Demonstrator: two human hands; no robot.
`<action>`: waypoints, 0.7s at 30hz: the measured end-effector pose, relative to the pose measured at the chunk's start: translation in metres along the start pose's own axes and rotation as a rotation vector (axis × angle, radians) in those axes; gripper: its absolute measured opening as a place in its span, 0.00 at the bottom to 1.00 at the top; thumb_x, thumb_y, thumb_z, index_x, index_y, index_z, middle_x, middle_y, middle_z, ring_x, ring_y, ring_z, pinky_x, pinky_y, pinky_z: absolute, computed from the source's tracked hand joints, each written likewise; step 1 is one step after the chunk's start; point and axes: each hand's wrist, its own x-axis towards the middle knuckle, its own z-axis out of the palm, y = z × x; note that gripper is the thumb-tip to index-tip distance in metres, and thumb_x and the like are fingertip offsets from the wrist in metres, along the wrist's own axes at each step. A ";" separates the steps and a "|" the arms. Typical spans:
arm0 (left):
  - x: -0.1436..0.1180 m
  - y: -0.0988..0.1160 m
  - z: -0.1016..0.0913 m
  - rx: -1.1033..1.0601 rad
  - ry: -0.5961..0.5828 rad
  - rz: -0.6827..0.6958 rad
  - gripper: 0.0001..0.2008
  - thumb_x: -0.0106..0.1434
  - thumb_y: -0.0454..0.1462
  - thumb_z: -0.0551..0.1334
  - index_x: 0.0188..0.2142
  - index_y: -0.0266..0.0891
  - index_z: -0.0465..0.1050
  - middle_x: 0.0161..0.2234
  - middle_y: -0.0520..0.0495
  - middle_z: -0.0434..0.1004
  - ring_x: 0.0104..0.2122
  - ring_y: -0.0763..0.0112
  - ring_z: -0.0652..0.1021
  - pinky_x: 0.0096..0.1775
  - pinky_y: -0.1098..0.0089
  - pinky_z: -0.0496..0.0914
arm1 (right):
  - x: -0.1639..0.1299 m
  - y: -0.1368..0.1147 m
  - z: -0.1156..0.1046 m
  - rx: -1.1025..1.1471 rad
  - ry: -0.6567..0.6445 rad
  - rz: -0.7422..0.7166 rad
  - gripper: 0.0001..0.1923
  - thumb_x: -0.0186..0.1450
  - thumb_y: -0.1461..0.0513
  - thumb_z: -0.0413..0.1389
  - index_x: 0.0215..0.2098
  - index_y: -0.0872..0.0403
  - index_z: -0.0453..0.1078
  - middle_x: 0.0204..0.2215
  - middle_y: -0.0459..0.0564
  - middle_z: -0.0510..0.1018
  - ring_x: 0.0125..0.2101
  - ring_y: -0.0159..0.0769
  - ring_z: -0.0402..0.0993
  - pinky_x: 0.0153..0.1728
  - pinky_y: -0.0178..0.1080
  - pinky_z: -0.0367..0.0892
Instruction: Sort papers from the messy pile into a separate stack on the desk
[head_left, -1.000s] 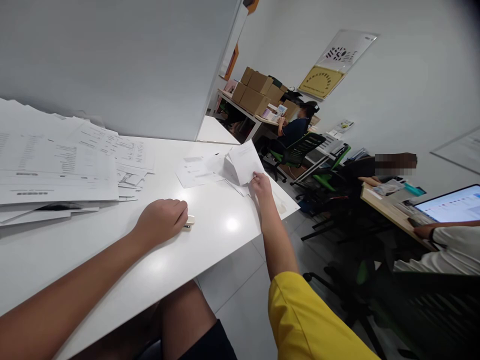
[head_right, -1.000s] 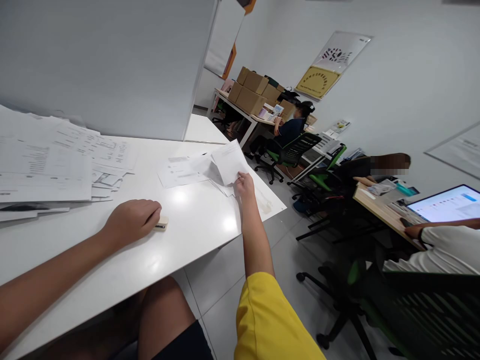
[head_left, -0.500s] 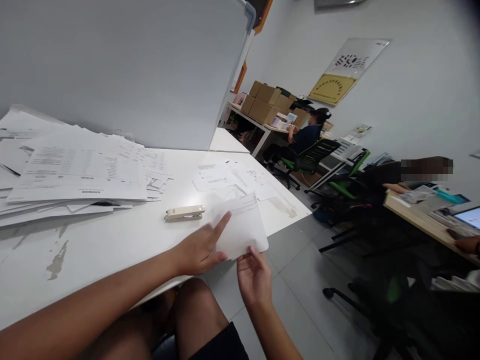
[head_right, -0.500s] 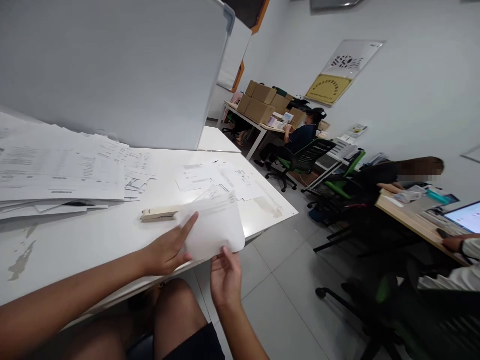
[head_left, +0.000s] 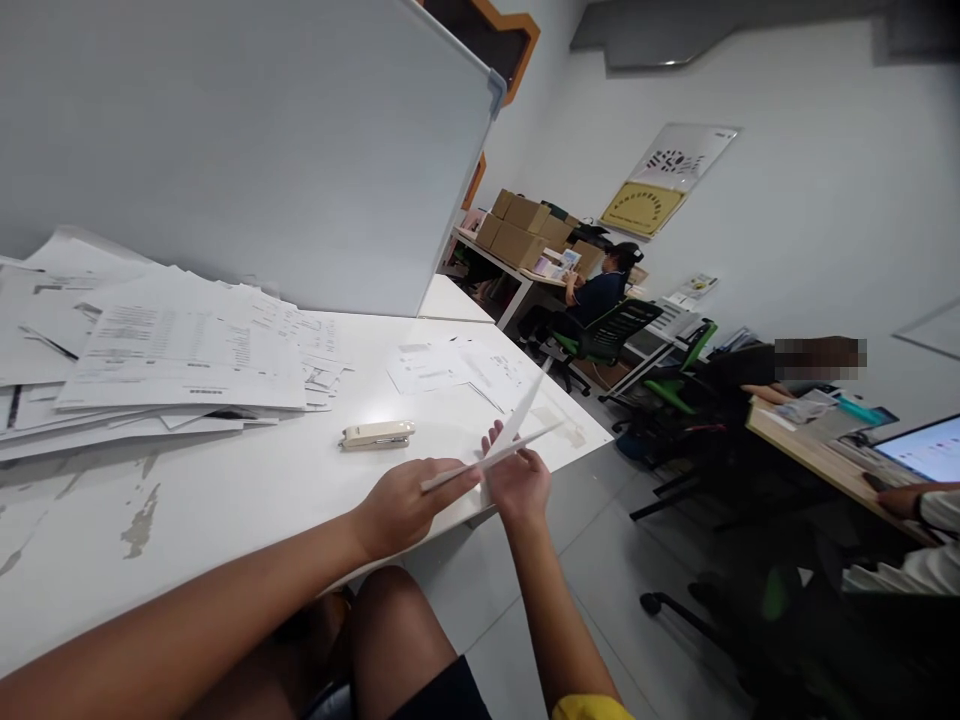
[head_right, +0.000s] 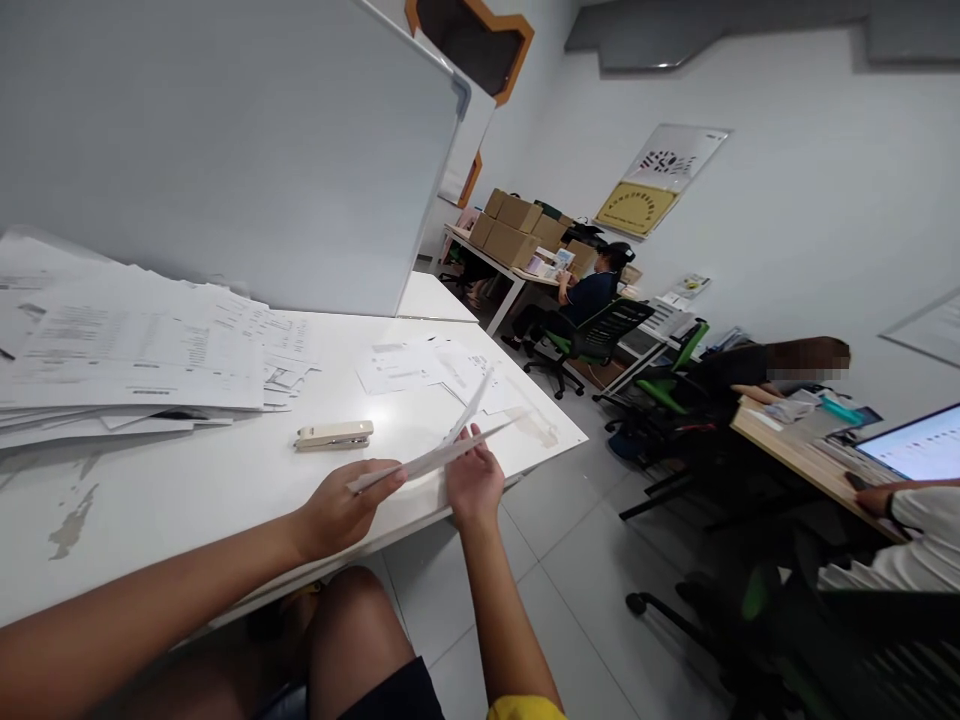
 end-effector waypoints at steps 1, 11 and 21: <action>0.000 -0.001 0.000 0.046 -0.001 -0.025 0.40 0.65 0.24 0.49 0.72 0.50 0.37 0.46 0.44 0.78 0.42 0.70 0.79 0.39 0.70 0.76 | 0.011 -0.002 0.000 -0.025 0.004 -0.039 0.10 0.56 0.61 0.57 0.37 0.51 0.71 0.46 0.50 0.80 0.50 0.38 0.76 0.57 0.45 0.68; -0.005 -0.004 0.006 0.076 -0.008 -0.462 0.43 0.66 0.28 0.49 0.71 0.49 0.21 0.55 0.34 0.71 0.46 0.62 0.79 0.34 0.67 0.75 | 0.039 -0.001 0.011 -0.497 -0.128 -0.278 0.32 0.64 0.38 0.45 0.46 0.53 0.73 0.42 0.52 0.82 0.51 0.41 0.75 0.55 0.45 0.63; -0.004 -0.008 0.008 -0.069 0.010 -0.873 0.40 0.70 0.33 0.51 0.71 0.43 0.21 0.60 0.29 0.68 0.49 0.60 0.78 0.40 0.63 0.76 | 0.047 0.004 0.003 -0.550 -0.050 -0.255 0.32 0.62 0.35 0.47 0.41 0.51 0.73 0.40 0.48 0.81 0.44 0.37 0.77 0.43 0.37 0.69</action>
